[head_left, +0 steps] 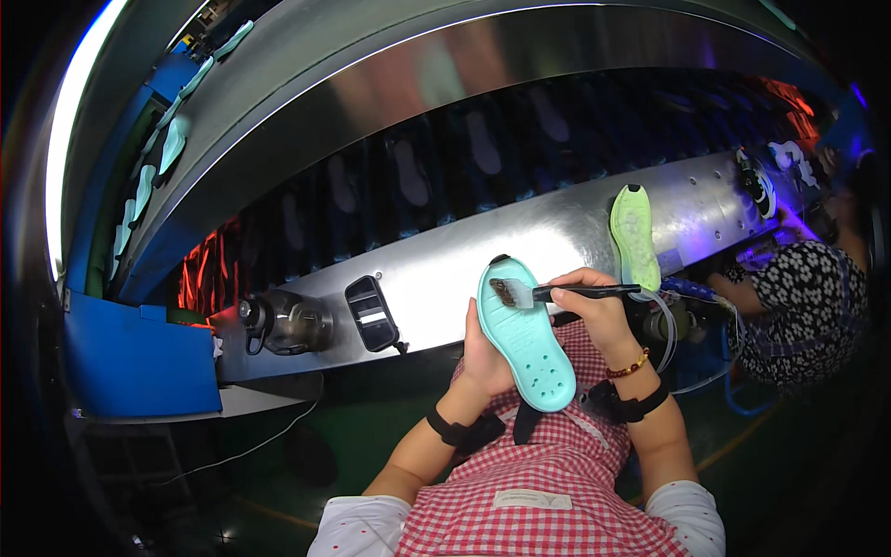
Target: Applying glue or a similar liquid substance to shoe soles using a brush on a factory assembly line.
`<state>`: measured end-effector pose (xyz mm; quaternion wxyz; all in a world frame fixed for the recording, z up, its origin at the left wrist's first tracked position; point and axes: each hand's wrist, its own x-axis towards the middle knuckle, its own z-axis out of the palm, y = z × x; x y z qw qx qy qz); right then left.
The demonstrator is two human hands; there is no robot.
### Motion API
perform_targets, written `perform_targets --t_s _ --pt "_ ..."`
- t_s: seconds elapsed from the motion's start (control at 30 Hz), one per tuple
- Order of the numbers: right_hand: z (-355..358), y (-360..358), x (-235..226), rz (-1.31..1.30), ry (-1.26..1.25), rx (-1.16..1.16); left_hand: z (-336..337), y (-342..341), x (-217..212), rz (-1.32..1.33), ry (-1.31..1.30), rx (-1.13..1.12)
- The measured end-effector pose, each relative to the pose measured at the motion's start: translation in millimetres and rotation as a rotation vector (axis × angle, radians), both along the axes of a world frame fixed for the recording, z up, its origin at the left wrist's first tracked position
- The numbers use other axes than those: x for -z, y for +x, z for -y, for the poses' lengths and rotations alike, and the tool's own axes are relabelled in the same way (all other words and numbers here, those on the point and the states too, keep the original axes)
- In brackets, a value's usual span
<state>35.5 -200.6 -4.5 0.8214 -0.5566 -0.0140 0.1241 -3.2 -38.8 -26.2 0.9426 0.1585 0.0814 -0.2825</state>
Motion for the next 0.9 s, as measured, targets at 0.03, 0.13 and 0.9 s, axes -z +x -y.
perform_targets --t_s 0.03,0.13,0.9 --pt "-1.5 0.9 -1.6 0.024 -0.034 0.009 0.2 0.2 1.7 0.002 0.001 0.001" --pt "-8.8 0.9 -13.3 0.066 -0.13 -0.011 4.0 0.8 1.0 -0.008 0.064 -0.079" --pt "7.9 -22.8 -74.8 0.425 -0.344 -0.388 -4.9 5.6 -45.0 0.137 0.022 -0.132"
